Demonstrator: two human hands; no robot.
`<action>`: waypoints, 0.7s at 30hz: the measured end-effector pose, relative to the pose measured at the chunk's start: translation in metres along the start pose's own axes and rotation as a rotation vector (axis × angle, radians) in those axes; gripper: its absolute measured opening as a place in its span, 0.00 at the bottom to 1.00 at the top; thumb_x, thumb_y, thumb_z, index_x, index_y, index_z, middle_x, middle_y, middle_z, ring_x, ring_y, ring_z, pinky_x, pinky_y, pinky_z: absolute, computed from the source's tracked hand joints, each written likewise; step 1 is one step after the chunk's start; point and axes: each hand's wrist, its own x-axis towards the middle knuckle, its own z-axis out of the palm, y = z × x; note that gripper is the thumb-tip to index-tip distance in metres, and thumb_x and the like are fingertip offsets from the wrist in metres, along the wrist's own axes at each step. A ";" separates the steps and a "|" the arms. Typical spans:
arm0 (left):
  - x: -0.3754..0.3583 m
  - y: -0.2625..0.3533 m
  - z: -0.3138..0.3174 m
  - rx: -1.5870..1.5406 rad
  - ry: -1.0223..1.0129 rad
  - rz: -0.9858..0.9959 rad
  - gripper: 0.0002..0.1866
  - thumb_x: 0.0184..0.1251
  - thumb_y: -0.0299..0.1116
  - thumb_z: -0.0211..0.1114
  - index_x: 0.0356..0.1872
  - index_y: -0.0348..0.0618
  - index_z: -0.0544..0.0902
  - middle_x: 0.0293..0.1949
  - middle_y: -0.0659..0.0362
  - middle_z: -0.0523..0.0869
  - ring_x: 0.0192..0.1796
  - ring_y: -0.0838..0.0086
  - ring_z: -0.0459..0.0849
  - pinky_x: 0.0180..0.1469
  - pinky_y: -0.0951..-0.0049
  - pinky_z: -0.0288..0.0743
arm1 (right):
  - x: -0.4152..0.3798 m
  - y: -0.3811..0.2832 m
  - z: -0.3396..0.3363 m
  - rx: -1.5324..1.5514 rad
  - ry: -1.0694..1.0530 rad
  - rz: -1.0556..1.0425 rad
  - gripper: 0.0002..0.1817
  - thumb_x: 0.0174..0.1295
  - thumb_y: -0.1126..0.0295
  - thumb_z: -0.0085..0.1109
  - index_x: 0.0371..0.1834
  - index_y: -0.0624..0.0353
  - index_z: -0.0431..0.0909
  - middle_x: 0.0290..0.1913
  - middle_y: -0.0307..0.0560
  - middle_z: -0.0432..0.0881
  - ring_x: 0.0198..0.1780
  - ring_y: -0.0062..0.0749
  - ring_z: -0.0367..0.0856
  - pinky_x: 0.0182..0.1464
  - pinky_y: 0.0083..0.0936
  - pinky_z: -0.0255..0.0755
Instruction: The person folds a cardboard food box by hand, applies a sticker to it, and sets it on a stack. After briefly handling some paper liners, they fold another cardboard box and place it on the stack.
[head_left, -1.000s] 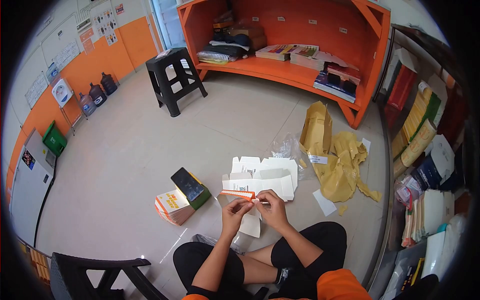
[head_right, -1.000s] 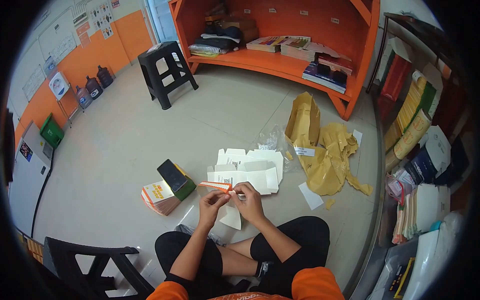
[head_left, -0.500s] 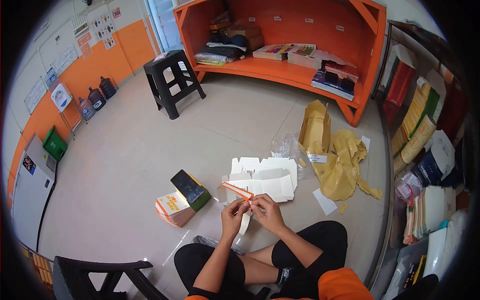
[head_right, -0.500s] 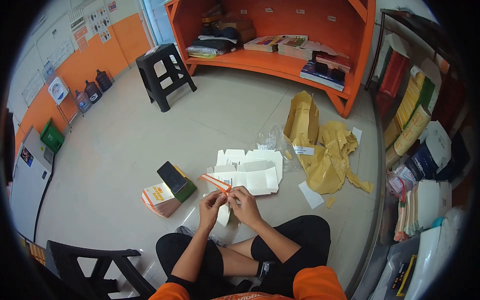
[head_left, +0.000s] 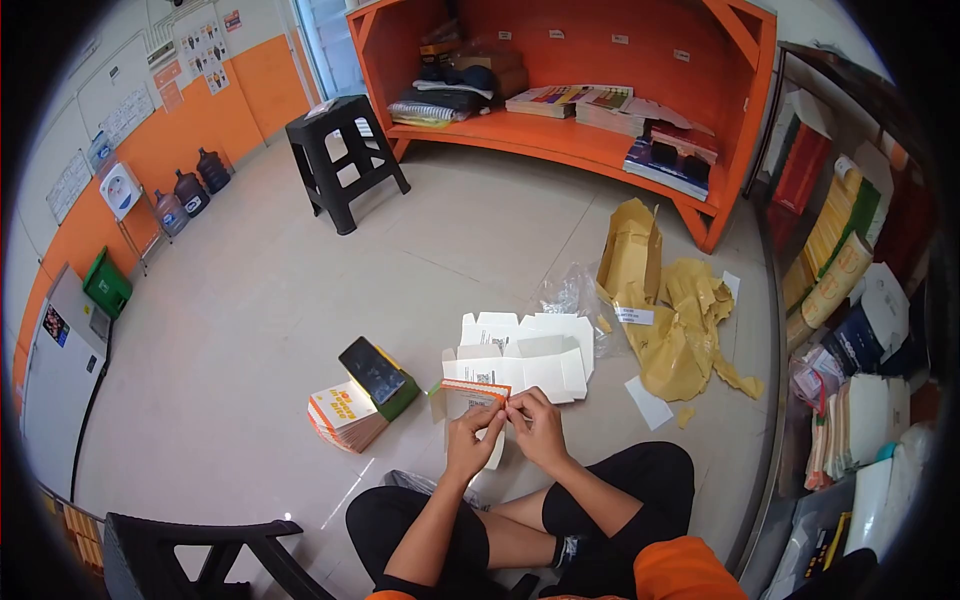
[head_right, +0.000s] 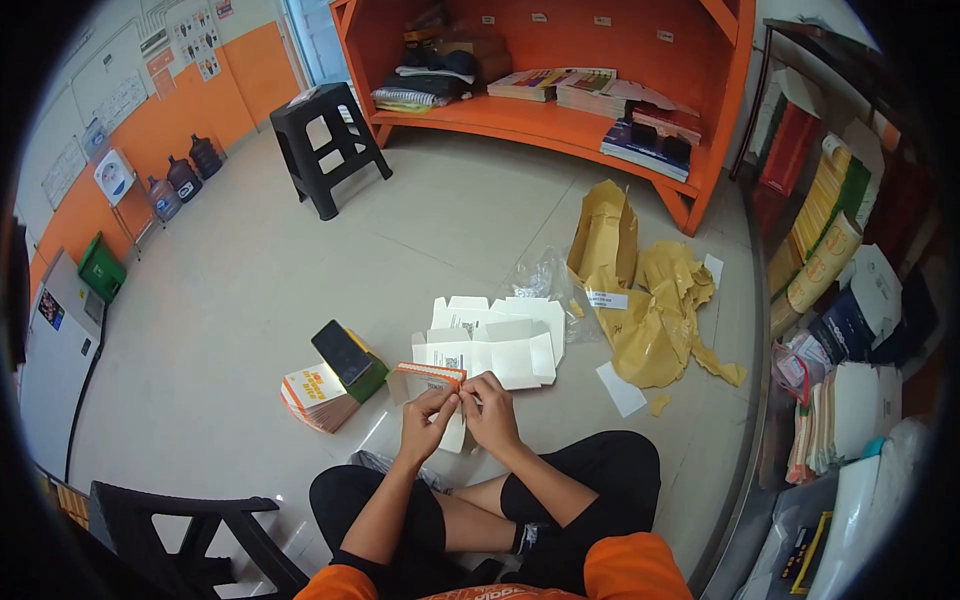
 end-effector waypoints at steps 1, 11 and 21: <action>0.000 -0.001 0.000 -0.015 -0.006 -0.001 0.13 0.64 0.31 0.64 0.46 0.36 0.84 0.33 0.52 0.87 0.37 0.76 0.86 0.41 0.78 0.77 | 0.000 -0.002 -0.002 -0.014 -0.005 0.009 0.03 0.60 0.79 0.58 0.34 0.70 0.77 0.37 0.49 0.77 0.38 0.32 0.84 0.40 0.23 0.81; 0.003 -0.007 -0.011 -0.316 -0.033 -0.202 0.12 0.62 0.30 0.66 0.41 0.31 0.84 0.32 0.57 0.87 0.36 0.78 0.85 0.38 0.78 0.78 | 0.011 -0.015 -0.018 0.235 -0.081 0.108 0.16 0.50 0.80 0.68 0.41 0.67 0.73 0.43 0.47 0.73 0.41 0.36 0.84 0.43 0.25 0.84; 0.004 -0.001 -0.014 -0.047 -0.009 -0.119 0.10 0.64 0.30 0.62 0.40 0.32 0.83 0.30 0.50 0.88 0.33 0.72 0.87 0.35 0.74 0.80 | 0.013 -0.008 -0.022 0.370 -0.180 0.253 0.16 0.64 0.77 0.53 0.54 0.64 0.65 0.41 0.48 0.75 0.40 0.37 0.86 0.39 0.25 0.84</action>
